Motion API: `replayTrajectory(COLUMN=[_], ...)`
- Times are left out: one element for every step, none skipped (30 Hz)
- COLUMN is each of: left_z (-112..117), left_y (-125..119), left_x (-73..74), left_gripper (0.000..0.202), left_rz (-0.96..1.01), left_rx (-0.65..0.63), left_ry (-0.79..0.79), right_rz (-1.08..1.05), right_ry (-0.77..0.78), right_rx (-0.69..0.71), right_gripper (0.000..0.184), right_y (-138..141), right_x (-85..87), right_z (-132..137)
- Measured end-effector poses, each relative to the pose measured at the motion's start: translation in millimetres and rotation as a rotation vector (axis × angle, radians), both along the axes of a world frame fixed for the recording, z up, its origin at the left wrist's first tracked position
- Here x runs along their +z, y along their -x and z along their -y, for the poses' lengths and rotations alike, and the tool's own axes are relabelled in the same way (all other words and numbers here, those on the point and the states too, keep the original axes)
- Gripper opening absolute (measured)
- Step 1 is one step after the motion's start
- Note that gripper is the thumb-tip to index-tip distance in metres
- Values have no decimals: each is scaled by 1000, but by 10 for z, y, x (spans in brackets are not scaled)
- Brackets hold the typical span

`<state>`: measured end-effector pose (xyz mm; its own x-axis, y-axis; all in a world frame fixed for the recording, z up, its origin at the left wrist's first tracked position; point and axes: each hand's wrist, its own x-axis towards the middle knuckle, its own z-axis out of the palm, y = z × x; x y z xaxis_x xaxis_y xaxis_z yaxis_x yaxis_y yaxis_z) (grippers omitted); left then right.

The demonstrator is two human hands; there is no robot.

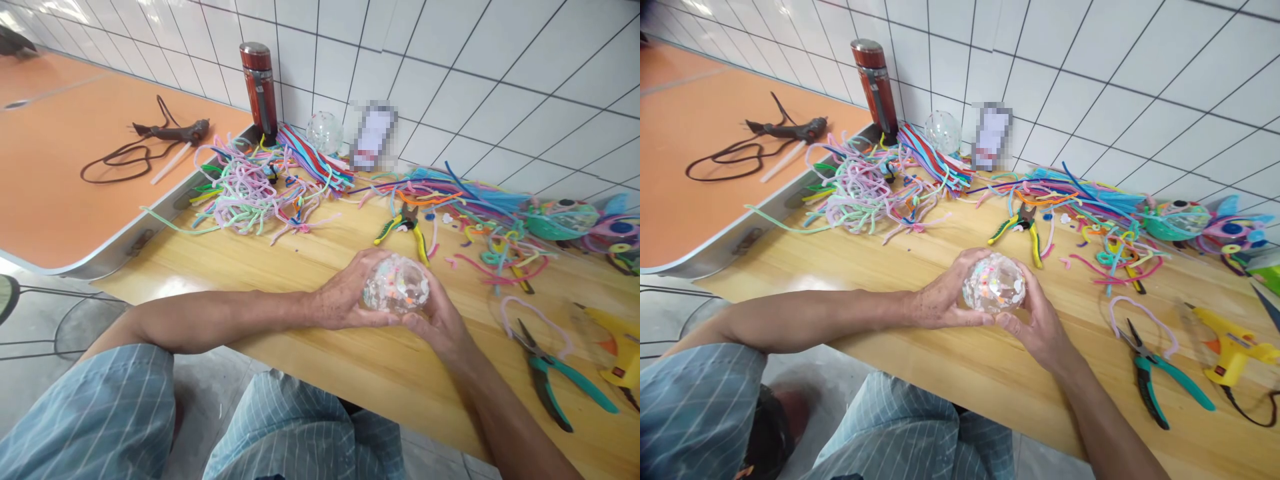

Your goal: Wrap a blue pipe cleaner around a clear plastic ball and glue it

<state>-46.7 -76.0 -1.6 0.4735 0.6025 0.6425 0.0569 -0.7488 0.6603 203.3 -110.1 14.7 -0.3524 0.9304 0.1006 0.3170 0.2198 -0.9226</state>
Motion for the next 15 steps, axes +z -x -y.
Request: replayTrajectory(left_z=[1, 3, 5, 6, 7, 7, 9, 12, 16, 22, 28, 35, 42, 48, 53], left_y=[-1, -1, -1, 0, 1, 4, 9, 15, 23, 32, 41, 49, 55, 60, 62], left_x=[-6, -12, -17, -20, -22, -21, -17, -9, 3, 17, 33, 48, 60, 70, 76], left_gripper=[109, 109, 109, 109, 108, 108, 109, 109, 108, 107, 104, 100, 96, 93, 91], left_rz=[-5, -11, -16, -20, -21, -21, -20, -17, -14, -13, -12, -13, -13, -14, -15], left_rx=[1, 1, 0, 0, 0, -3, -12, -23, -33, -42, -46, -47, -47, -48, -52], left_ry=[6, 11, 10, 6, -2, -10, -16, -15, -8, 5, 21, 38, 51, 58, 59], right_rz=[13, 25, 37, 48, 58, 66, 72, 78, 86, 98, 114, 129, 141, 151, 158], right_ry=[-4, -7, -5, 2, 12, 21, 27, 31, 28, 21, 10, -3, -18, -32, -45], right_rx=[-2, -8, -17, -28, -43, -58, -73, -83, -90, -94, -96, -96, -95, -94, -94], right_gripper=[95, 97, 99, 101, 101, 100, 98, 96, 93, 92, 91, 90, 90, 89, 88], right_y=[-8, -15, -19, -19, -14, -3, 13, 32, 54, 75, 95, 111, 125, 134, 140], right_x=[-6, -13, -20, -25, -25, -19, -7, 12, 35, 60, 85, 107, 124, 136, 142], right_z=[-5, -8, -8, -5, 2, 12, 26, 40, 55, 68, 80, 89, 96, 100, 102])
